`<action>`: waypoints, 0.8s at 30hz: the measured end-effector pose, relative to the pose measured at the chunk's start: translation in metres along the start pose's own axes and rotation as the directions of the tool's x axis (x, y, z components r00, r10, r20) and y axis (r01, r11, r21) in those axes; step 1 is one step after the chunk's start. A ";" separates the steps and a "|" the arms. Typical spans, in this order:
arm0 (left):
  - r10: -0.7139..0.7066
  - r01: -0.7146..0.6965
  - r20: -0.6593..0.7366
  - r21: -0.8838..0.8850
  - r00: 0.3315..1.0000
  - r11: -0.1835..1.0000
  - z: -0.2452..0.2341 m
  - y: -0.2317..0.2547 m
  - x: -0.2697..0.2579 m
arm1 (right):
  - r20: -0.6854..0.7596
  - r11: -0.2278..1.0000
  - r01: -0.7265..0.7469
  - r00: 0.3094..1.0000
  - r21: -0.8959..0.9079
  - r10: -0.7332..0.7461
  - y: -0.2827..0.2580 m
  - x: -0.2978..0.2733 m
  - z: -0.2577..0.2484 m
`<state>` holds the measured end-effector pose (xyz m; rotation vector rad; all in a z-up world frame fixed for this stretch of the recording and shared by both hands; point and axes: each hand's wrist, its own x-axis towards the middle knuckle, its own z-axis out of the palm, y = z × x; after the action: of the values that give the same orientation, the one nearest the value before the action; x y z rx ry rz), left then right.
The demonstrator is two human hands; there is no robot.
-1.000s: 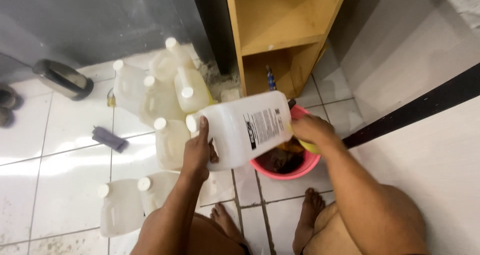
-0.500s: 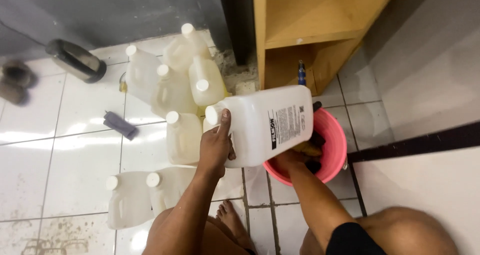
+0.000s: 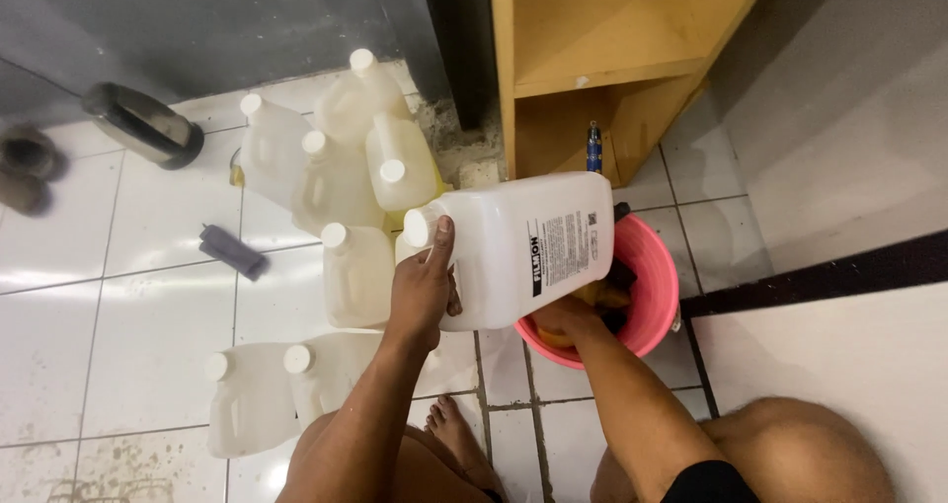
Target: Washing and scrubbing the exterior of several large plastic jugs using a sponge and a bucket of water.
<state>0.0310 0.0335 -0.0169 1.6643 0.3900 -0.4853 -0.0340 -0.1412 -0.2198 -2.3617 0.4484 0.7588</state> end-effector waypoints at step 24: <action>0.081 -0.082 -0.039 -0.031 0.996 0.996 -0.005 -0.012 -0.007 | -0.471 0.867 -0.111 0.802 0.485 0.366 0.016 -0.063 -0.059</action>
<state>0.0195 0.0401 -0.0233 1.6524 0.3543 -0.3854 -0.0664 -0.1832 -0.1500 -2.0682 1.0730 0.0273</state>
